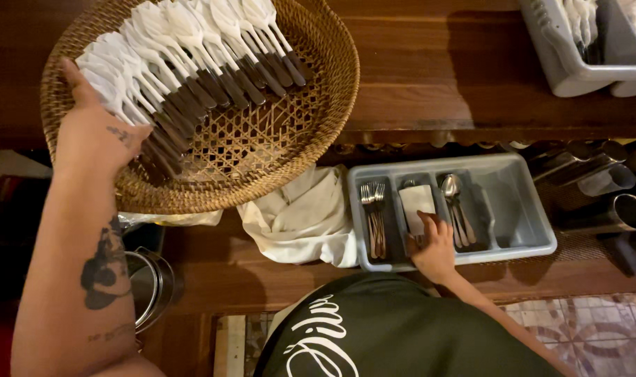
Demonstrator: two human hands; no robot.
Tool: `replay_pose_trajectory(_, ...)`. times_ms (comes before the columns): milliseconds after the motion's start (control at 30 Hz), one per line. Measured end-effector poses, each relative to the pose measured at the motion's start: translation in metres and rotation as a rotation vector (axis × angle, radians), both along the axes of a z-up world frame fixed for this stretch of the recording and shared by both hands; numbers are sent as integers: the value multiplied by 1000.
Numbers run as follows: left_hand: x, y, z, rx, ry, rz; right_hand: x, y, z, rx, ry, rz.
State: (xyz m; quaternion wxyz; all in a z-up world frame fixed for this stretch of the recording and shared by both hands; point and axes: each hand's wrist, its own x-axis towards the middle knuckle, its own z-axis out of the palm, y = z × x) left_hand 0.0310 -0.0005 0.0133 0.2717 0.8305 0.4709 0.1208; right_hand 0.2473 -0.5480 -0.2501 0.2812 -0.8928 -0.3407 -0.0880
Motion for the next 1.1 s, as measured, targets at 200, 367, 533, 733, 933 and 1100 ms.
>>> replay_pose_trajectory(200,-5,-12,13,320,273,-45,-2,-1,-3,22,-18,-5)
replay_pose_trajectory(367,-7,-105,38,791,108,-50,6,-9,-25,37,70,-92)
replay_pose_trajectory(533,5,-190,28,694,-451,-496,15,-11,-59,32,39,-82)
replay_pose_trajectory(733,46,-255,-17,532,-738,-894,11,-8,-60,-36,87,-91)
replay_pose_trajectory(933,100,-284,-93,444,-862,-1142,17,13,-67,-377,419,-268)
replay_pose_trajectory(1100,191,-231,-173,986,-824,-1336,11,0,-64,-12,38,-24)
